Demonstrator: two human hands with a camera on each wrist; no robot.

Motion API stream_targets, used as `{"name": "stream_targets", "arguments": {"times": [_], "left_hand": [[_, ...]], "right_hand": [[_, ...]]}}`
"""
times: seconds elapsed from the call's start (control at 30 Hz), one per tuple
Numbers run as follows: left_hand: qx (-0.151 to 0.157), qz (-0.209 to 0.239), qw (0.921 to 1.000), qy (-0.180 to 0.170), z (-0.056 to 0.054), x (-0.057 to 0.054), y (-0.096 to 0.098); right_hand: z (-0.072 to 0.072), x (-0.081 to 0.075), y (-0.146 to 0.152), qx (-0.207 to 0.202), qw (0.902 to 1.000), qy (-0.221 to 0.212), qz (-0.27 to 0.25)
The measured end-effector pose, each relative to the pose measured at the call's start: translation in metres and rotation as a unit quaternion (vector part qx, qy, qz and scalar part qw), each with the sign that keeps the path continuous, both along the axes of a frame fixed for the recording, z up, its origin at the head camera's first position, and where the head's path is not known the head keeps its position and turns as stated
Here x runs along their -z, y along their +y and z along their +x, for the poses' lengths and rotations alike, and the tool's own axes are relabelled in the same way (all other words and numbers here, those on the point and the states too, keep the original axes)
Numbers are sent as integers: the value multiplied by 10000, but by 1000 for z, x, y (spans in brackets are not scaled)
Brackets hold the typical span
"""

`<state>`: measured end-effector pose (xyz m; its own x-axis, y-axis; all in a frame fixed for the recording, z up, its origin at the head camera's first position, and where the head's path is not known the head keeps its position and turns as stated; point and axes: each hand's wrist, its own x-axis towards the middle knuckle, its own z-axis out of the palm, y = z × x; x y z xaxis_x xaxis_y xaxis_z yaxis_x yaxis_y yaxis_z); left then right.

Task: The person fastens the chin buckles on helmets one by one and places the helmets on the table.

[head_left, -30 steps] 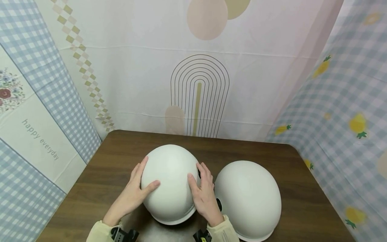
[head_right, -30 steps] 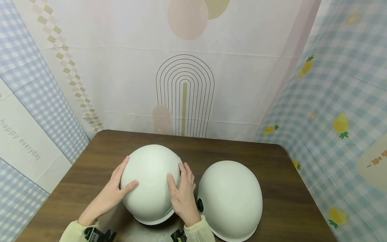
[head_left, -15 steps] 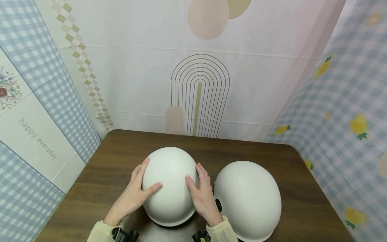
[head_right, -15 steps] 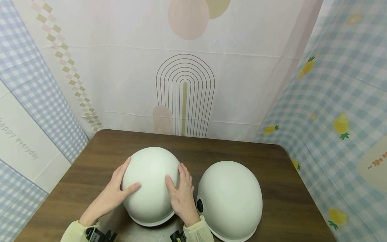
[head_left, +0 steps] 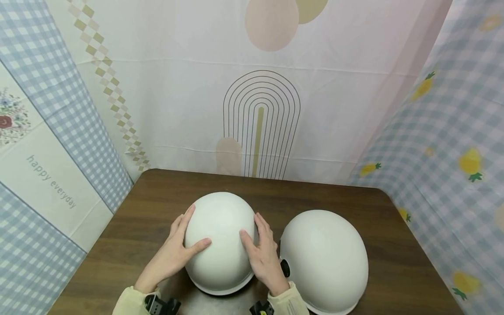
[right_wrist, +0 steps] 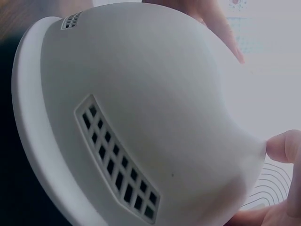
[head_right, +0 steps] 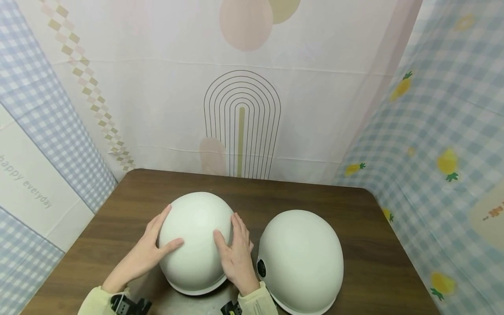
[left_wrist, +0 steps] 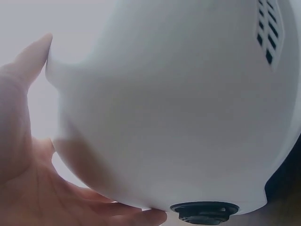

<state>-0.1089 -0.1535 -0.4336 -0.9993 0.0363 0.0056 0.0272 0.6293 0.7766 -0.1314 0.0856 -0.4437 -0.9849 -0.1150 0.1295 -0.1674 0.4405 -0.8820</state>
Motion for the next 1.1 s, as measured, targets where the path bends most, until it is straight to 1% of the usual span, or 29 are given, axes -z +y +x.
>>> {"name": "stream_targets", "arguments": {"times": [0.23, 0.37, 0.63, 0.87, 1.1], "left_hand": [[35, 33, 10000, 13, -2, 1, -1], [73, 28, 10000, 49, -2, 1, 0], [121, -19, 9998, -154, -5, -4, 0], [127, -145, 9997, -117, -5, 1, 0], [229, -188, 9995, -63, -6, 3, -1]], "right_hand": [[0, 0, 0, 86, 10000, 10, 50], [0, 0, 0, 55, 10000, -62, 22], [-2, -1, 1, -53, 9993, -360, -96], [2, 4, 0, 2, 9982, -598, -4], [4, 8, -2, 17, 9985, -551, 43]]}}
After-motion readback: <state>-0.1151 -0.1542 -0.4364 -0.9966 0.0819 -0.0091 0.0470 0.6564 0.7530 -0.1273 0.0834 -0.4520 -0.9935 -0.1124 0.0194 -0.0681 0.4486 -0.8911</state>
